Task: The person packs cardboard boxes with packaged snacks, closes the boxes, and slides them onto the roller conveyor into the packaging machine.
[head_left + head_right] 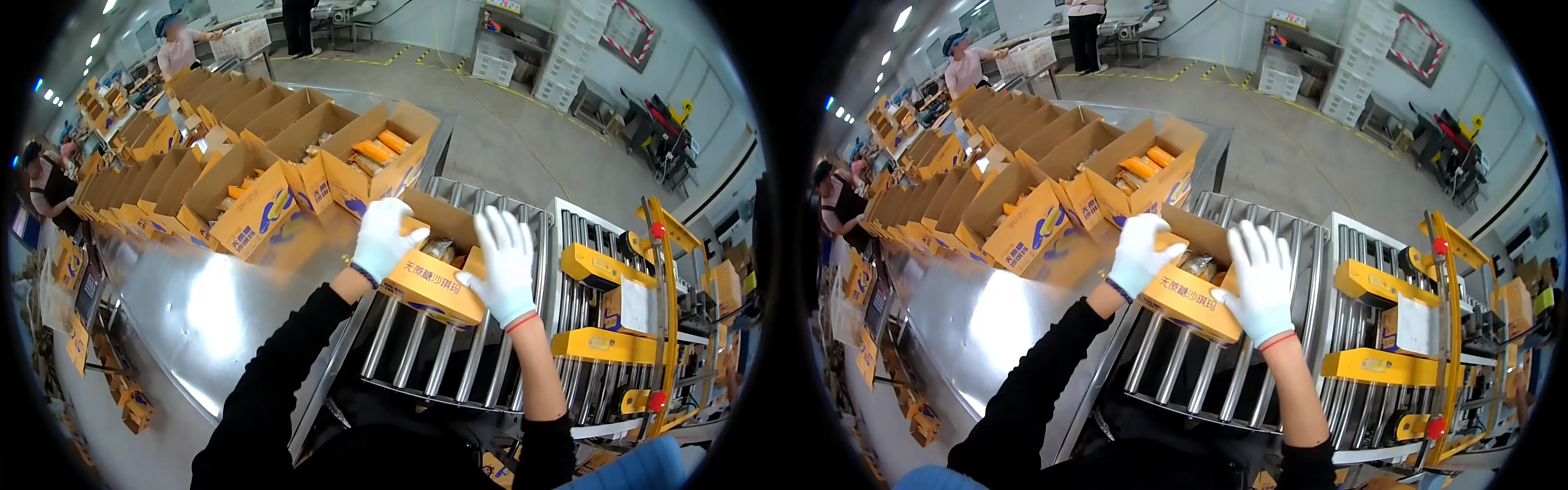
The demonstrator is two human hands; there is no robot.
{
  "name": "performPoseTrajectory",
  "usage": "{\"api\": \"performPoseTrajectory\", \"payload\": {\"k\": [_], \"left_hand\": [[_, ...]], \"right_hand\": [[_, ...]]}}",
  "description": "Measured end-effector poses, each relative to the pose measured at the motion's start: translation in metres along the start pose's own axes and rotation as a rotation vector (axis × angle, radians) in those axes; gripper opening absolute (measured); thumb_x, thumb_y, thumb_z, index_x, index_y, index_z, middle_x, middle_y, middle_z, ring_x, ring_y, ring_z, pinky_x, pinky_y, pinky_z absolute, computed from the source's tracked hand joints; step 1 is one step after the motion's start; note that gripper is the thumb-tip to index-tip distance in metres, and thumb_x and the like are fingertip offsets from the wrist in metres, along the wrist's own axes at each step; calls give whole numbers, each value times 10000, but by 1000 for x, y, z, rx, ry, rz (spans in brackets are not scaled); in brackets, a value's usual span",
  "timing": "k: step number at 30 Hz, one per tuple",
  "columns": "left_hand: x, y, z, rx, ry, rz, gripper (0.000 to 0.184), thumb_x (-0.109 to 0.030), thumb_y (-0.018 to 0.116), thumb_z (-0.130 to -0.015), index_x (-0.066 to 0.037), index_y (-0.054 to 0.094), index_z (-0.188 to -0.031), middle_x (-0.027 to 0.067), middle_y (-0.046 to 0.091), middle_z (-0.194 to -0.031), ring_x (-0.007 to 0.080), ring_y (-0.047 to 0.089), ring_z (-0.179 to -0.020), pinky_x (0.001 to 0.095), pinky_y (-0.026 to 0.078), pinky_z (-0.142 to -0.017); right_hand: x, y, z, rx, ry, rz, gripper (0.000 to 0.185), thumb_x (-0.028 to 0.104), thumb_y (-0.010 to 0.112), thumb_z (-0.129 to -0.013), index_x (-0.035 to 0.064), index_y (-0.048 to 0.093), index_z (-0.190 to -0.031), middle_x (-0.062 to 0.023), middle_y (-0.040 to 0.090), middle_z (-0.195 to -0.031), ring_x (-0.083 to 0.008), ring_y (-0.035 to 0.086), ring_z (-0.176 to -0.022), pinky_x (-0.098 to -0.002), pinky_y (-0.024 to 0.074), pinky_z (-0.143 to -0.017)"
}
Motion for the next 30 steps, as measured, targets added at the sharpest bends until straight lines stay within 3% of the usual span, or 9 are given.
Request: {"api": "performPoseTrajectory", "payload": {"k": [3, 4, 10, 15, 19, 21, 26, 29, 30], "left_hand": [[47, 44, 42, 7, -627, 747, 604, -309, 827, -882, 37, 587, -1315, 150, 659, -1263, 236, 599, -1199, 359, 499, -1017], [35, 24, 29, 402, -767, 1093, 583, -308, 765, -948, 57, 563, -1355, 147, 646, -1315, 217, 616, -1189, 352, 507, -1020], [-82, 142, 37, 51, -419, 511, 599, -250, 726, -944, 52, 505, -1411, 204, 658, -1243, 280, 652, -1119, 348, 510, -1003], [-108, 126, 22, 975, -218, 965, 649, -391, 692, -981, 35, 503, -1432, 197, 655, -1256, 261, 642, -1139, 363, 475, -1043], [19, 21, -56, 195, -12, -285, 486, -382, 662, -952, -17, 581, -1262, 184, 706, -1108, 326, 686, -1028, 450, 498, -951], [49, -15, -80, 455, -212, -636, 365, -358, 652, -934, -42, 650, -1117, 183, 749, -1006, 351, 724, -965, 475, 539, -903], [-23, 8, -80, 570, -41, -259, 550, -493, 473, -992, -36, 731, -824, 215, 734, -873, 418, 712, -879, 495, 557, -842], [-33, -13, -75, 296, -91, 459, 560, -511, 554, -1000, 2, 684, -1185, 259, 683, -1214, 413, 639, -1165, 435, 500, -1013], [-34, -34, -80, 276, -141, 96, 541, -423, 567, -1022, 16, 590, -1337, 262, 640, -1296, 413, 614, -1210, 439, 489, -1035]], "right_hand": [[16, 7, 43, 137, 142, -242, 942, 315, 885, -689, 26, 460, -1479, -160, 514, -1432, -361, 443, -1382, -547, 301, -1195], [17, 15, 65, 188, 106, -301, 972, 333, 898, -682, 29, 446, -1487, -150, 513, -1432, -340, 445, -1393, -553, 274, -1217], [-64, 13, 82, 229, 279, 152, 1147, 361, 934, -624, 12, 353, -1548, -174, 435, -1557, -353, 347, -1492, -521, 178, -1278], [-109, 11, 95, 133, 398, 223, 1196, 436, 938, -609, -35, 343, -1532, -208, 427, -1546, -374, 334, -1489, -509, 204, -1268], [-140, -6, 114, 125, 439, 230, 1189, 431, 949, -586, -38, 369, -1511, -213, 457, -1516, -397, 346, -1476, -507, 217, -1266], [-132, -15, 111, 79, 422, 223, 1074, 373, 935, -623, -34, 414, -1468, -220, 494, -1459, -409, 408, -1417, -515, 261, -1236], [-28, -2, 86, 75, 48, -349, 787, 200, 877, -714, -3, 524, -1387, -211, 558, -1399, -407, 466, -1384, -494, 355, -1183], [23, -8, 72, 17, 16, -309, 874, 344, 862, -730, 18, 495, -1454, -161, 522, -1479, -359, 420, -1430, -545, 285, -1217], [19, 4, 74, 33, 53, -279, 855, 338, 851, -743, 34, 495, -1459, -143, 516, -1490, -346, 417, -1434, -549, 281, -1217]]}}
Point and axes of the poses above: each hand's wrist, its own z-axis away from the middle knuckle, its own y-axis out of the palm, x = y × z, the point moved 2 cm from there along -z, towards the middle knuckle
